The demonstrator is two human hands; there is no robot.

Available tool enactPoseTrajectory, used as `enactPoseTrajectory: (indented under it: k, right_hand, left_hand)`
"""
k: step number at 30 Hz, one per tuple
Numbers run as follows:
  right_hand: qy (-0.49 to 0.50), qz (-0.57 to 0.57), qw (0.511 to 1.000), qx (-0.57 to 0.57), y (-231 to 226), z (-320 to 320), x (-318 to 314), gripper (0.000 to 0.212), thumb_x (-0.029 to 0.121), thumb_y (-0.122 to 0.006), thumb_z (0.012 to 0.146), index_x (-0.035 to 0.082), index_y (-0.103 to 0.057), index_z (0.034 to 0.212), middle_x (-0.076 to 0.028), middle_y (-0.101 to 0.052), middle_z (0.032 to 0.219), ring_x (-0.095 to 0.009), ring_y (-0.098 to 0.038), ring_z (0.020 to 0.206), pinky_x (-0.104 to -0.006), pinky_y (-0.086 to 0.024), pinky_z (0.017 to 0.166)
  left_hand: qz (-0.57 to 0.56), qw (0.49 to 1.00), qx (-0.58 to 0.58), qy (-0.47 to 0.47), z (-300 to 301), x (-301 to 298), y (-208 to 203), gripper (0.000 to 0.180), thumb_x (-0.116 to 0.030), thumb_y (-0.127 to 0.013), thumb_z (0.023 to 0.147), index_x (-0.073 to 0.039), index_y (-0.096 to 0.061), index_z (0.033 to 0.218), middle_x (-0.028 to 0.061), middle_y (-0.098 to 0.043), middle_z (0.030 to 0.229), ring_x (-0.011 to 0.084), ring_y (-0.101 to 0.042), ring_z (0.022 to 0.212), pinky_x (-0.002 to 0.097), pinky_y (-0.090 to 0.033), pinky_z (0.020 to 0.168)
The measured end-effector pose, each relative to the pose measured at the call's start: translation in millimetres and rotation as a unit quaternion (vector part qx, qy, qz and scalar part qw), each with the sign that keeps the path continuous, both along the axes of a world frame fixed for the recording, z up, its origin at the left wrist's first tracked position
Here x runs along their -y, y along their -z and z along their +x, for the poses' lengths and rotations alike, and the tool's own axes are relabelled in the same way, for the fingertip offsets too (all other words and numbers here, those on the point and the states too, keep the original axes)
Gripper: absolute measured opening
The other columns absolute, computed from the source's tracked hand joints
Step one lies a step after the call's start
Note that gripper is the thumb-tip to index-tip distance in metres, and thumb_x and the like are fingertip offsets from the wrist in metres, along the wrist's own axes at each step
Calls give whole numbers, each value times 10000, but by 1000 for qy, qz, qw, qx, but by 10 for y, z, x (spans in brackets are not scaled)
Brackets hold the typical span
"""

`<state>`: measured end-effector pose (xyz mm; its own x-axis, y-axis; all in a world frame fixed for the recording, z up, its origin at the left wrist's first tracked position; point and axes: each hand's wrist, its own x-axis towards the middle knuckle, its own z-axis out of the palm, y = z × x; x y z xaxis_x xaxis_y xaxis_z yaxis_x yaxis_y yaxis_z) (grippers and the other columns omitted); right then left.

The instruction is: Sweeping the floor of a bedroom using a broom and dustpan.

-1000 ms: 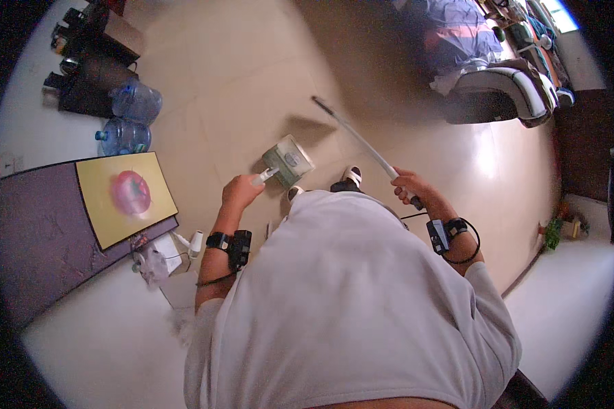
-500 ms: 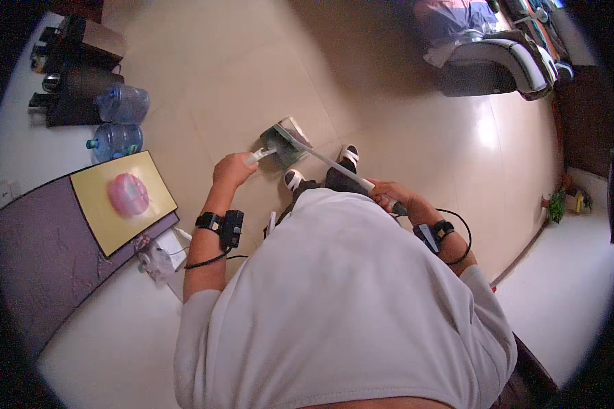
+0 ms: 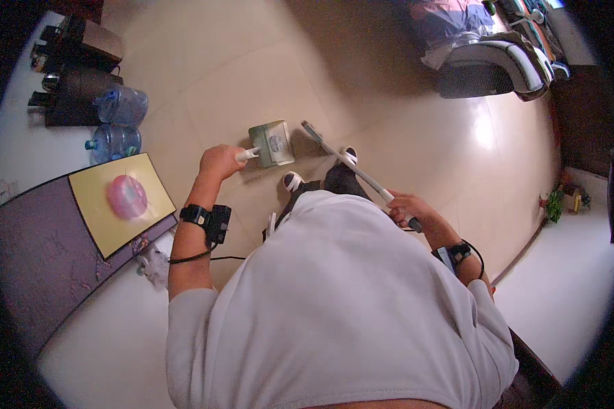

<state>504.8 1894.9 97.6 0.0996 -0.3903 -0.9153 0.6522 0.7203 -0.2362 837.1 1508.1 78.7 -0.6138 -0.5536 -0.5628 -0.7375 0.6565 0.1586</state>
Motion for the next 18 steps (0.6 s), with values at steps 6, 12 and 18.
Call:
enactPoseTrajectory:
  k: [6,12,18]
  right_hand:
    - [-36,-42,998,-10,348,186,200,357,167,-576,884,74,-529,1225,-7,-536,709,-82,-497,514,-220,-432,414]
    - [-45,-69,997,13,592,237,549,346,176,-574,886,105,-525,1220,18,-475,652,-49,-459,487,-205,-392,402]
    - [-116,-42,990,-65,-181,-164,809,572,143,-570,878,136,-382,1419,-16,-490,677,-82,-448,510,-245,-382,430]
  left_hand:
    - [15,998,-38,-48,18,-46,70,307,-409,-652,763,-231,-693,1010,115,-686,915,336,-651,840,447,-523,739]
    - [31,987,-72,-143,55,-176,82,326,-399,-663,769,-215,-693,1036,125,-684,927,343,-648,856,451,-514,743]
    - [55,968,-115,-215,63,-294,238,389,-398,-672,760,-175,-684,1078,158,-680,944,357,-646,864,442,-514,755]
